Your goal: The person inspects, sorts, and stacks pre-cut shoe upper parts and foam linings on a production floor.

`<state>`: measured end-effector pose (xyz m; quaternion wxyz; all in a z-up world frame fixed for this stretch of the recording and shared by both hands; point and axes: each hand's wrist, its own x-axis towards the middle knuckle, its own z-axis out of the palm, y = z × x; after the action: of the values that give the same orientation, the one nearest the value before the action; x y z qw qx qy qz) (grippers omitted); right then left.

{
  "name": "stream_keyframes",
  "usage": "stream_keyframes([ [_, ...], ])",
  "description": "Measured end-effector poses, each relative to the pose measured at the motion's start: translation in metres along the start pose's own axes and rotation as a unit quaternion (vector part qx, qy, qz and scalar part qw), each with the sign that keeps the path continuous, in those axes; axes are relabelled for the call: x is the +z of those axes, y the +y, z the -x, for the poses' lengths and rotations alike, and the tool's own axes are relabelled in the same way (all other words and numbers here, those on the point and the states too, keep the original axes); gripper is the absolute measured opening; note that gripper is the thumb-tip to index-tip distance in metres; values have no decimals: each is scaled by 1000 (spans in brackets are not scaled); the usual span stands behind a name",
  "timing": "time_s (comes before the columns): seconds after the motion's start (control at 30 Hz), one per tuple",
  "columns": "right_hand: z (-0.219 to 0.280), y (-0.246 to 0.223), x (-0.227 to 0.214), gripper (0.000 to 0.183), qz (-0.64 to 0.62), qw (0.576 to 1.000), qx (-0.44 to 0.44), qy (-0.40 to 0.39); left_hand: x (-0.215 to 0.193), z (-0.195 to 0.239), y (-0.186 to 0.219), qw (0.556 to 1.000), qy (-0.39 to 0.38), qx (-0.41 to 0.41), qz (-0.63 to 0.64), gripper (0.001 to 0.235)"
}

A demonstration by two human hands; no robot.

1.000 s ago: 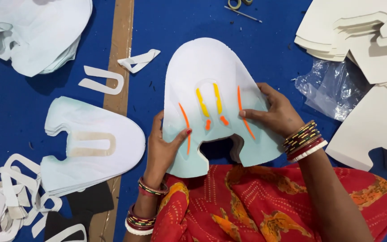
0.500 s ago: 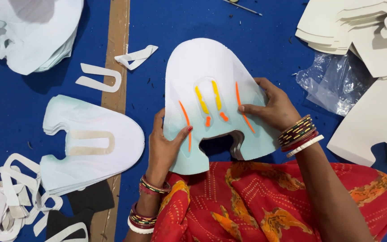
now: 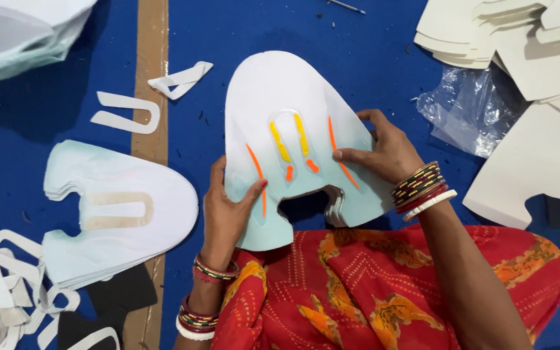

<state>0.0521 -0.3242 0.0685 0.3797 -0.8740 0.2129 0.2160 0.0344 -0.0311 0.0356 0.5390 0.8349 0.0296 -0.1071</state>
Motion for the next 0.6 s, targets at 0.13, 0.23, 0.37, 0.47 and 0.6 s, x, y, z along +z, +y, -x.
stream_keyframes([
  [0.13,15,12,-12,98,-3,999,9,-35,1,0,2,1000,9,23,-1,70],
  [0.23,22,28,-14,104,-25,997,-34,-64,-1,0,4,1000,9,6,-2,70],
  [0.37,29,36,-14,102,-95,992,-29,-79,0,1,3,1000,4,12,9,69],
  [0.47,30,38,-11,99,-126,989,-24,-76,-1,1,1,1000,9,28,6,68],
  [0.6,33,35,-7,93,-106,993,-28,-52,0,0,2,999,15,33,-7,70],
])
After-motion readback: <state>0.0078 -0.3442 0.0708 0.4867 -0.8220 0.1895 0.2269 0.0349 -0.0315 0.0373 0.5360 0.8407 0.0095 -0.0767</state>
